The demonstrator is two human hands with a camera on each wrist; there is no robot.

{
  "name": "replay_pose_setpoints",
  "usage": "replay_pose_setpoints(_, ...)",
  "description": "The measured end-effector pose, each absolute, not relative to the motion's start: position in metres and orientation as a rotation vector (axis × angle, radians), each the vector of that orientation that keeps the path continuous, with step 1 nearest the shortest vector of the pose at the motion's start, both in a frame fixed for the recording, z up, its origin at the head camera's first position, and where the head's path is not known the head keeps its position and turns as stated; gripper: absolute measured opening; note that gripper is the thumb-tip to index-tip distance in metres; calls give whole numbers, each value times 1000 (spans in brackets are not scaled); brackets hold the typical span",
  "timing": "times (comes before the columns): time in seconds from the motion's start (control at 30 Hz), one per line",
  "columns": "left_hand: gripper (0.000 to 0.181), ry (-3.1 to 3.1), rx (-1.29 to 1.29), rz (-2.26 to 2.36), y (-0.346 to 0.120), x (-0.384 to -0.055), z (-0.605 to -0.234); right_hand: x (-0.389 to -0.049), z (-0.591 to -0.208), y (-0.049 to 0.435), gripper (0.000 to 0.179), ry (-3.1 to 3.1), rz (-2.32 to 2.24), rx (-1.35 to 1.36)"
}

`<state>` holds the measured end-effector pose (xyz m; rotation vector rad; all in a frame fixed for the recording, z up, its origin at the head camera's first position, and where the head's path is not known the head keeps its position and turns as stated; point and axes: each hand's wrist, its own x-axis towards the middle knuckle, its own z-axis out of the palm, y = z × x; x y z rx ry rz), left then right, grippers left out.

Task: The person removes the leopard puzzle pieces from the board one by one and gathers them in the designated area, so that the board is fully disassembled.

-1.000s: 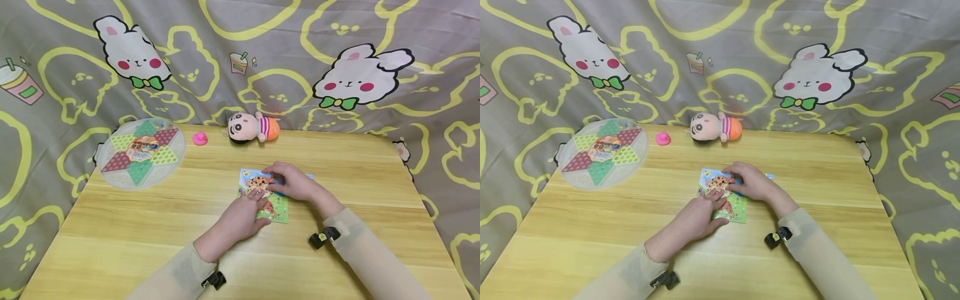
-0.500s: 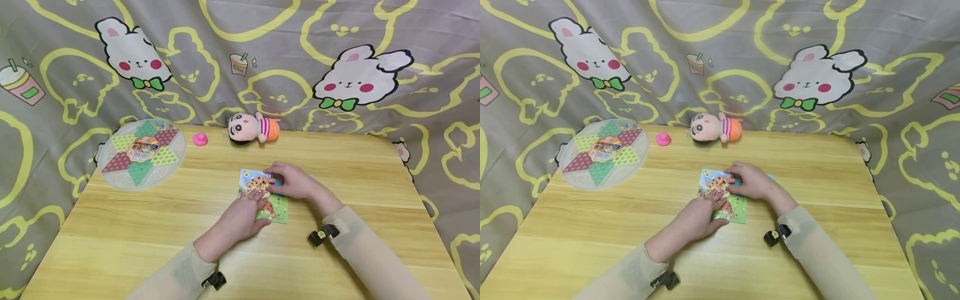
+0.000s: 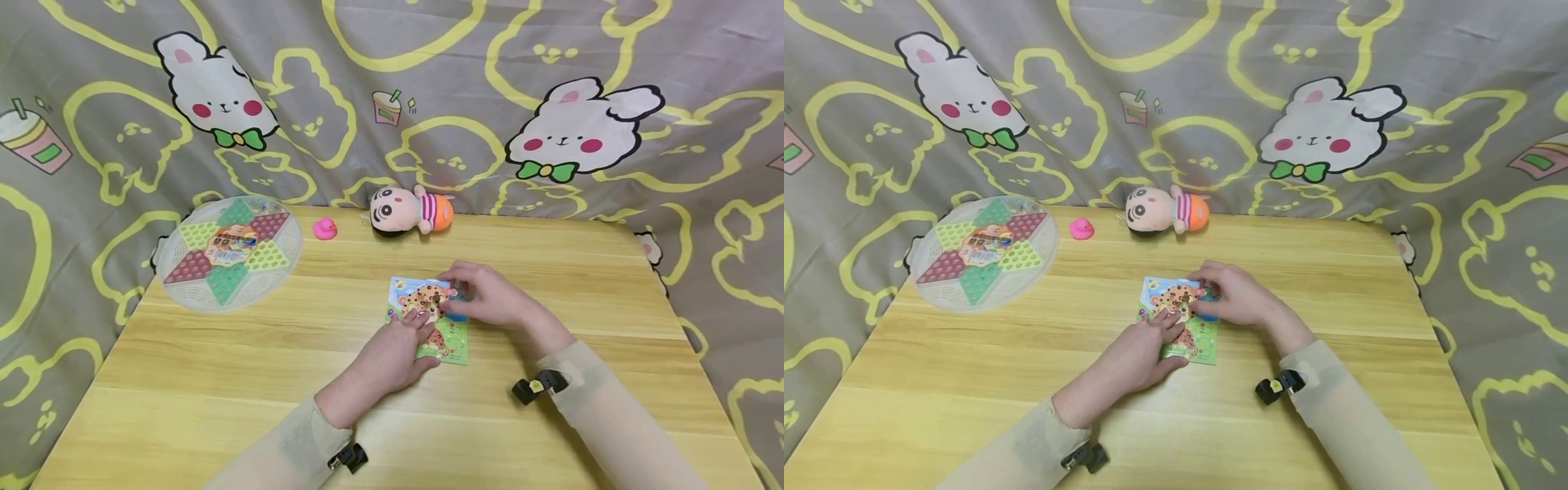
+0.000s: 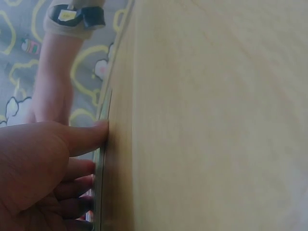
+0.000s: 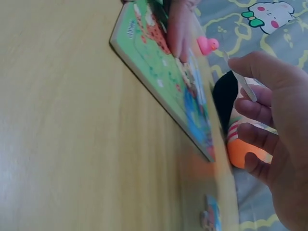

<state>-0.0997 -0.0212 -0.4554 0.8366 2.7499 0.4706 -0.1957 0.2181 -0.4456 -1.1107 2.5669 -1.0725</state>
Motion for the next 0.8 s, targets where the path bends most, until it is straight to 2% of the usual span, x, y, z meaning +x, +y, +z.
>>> replay_pose_setpoints(0.33,66,2753,841,466,-22,-99,-454,-186,-430,242,45,2616,-1074,-1097)
replay_pose_setpoints(0.8,65,2756,825,458,-21,-96,-454,-171,-421,305,42,2757,-915,-1006)
